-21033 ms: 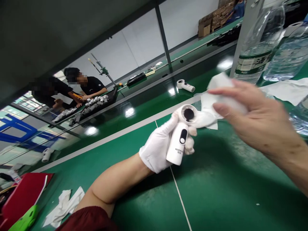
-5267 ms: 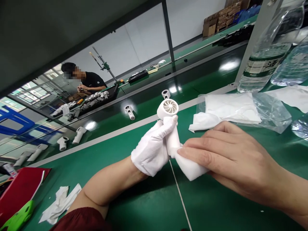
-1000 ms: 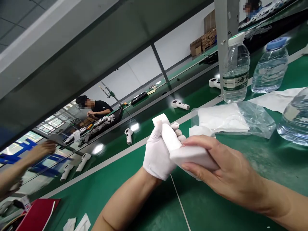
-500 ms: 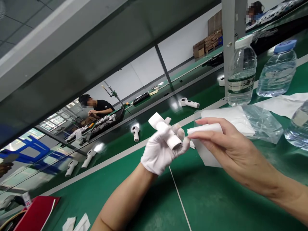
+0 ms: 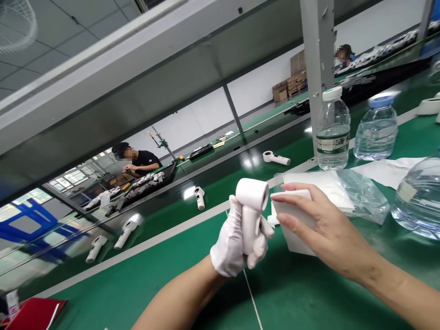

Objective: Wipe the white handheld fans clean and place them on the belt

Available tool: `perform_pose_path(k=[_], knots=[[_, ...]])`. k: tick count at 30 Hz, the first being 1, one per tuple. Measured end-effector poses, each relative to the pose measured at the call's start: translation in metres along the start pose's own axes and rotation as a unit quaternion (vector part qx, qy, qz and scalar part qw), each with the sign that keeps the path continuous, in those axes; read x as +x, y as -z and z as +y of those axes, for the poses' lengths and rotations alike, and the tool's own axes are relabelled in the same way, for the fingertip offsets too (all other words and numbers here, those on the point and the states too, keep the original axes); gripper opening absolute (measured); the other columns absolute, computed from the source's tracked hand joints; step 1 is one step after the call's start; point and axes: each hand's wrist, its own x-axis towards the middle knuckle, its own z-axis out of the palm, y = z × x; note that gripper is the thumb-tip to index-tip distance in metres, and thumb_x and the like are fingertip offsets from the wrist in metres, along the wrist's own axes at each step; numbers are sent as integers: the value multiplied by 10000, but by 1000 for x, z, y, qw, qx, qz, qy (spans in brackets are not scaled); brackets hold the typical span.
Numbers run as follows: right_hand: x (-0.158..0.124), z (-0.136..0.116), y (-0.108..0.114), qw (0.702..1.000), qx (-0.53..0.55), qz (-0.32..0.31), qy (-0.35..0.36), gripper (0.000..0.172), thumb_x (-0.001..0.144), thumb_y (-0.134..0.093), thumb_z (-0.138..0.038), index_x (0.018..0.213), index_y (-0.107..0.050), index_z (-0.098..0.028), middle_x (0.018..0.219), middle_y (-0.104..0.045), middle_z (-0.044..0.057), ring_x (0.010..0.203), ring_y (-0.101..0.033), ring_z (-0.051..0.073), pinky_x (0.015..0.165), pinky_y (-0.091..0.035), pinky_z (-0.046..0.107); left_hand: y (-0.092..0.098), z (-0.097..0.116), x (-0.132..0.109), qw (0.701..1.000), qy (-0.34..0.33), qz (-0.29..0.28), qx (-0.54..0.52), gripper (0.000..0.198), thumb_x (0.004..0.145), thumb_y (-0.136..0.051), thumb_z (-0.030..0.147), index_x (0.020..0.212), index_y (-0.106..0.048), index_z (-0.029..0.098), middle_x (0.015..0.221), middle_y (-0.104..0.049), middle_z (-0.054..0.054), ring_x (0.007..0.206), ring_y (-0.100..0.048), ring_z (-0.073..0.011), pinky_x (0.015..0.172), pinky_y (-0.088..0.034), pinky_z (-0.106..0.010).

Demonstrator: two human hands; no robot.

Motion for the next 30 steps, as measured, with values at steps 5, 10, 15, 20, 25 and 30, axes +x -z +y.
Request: perform_pose_path(k=[5, 10, 15, 20, 25, 30], knots=[[-6, -15, -5, 981, 179, -72, -8, 655, 681, -743, -505, 1268, -502, -343, 1251, -569, 54, 1010, -645, 240, 718, -601, 298, -4, -7, 3, 990, -13, 63, 127, 833, 798, -187, 834, 746, -603, 115, 430, -477, -17, 275, -386, -114, 287, -283, -230], [-10, -23, -11, 975, 221, -24, -28, 577, 740, -714, -423, 1250, -472, -302, 1096, -662, 26, 911, -678, 211, 685, -604, 294, -14, -21, -1, 972, -177, 107, 108, 435, 892, -451, 587, 933, -574, 172, 772, -614, -45, 522, -543, -133, 486, -453, -257], [-6, -13, -4, 996, -5, 63, 68, 370, 774, -651, -457, 1098, -585, -291, 1159, -586, 32, 996, -635, 237, 750, -564, 335, -18, -20, -19, 847, -393, 190, 304, 425, 844, -640, 366, 1237, -535, 244, 1276, -520, -108, 1182, -495, -241, 1028, -372, -373], [-11, -21, -5, 951, -166, 23, 258, 216, 821, -519, -266, 1023, -553, -197, 1183, -549, 114, 980, -589, 250, 711, -508, 372, -13, -2, -21, 771, -392, 86, 494, 445, 771, -717, 355, 1196, -635, 250, 1205, -581, -145, 1164, -505, -345, 1034, -321, -449], [-15, -30, -8, 917, -215, 9, 335, 230, 816, -550, -248, 1013, -543, -131, 1120, -558, 172, 894, -547, 272, 713, -466, 424, -13, 11, -24, 822, -336, 95, 449, 131, 791, -616, 317, 819, -694, 216, 778, -598, -86, 820, -588, -271, 895, -398, -408], [-15, -28, -8, 915, -198, -3, 352, 167, 817, -588, -275, 934, -536, -168, 1120, -553, 148, 835, -548, 238, 672, -462, 398, -11, 16, -27, 937, -231, 82, 250, 423, 855, -480, 514, 604, -625, 205, 692, -594, -81, 789, -591, -246, 803, -464, -373]])
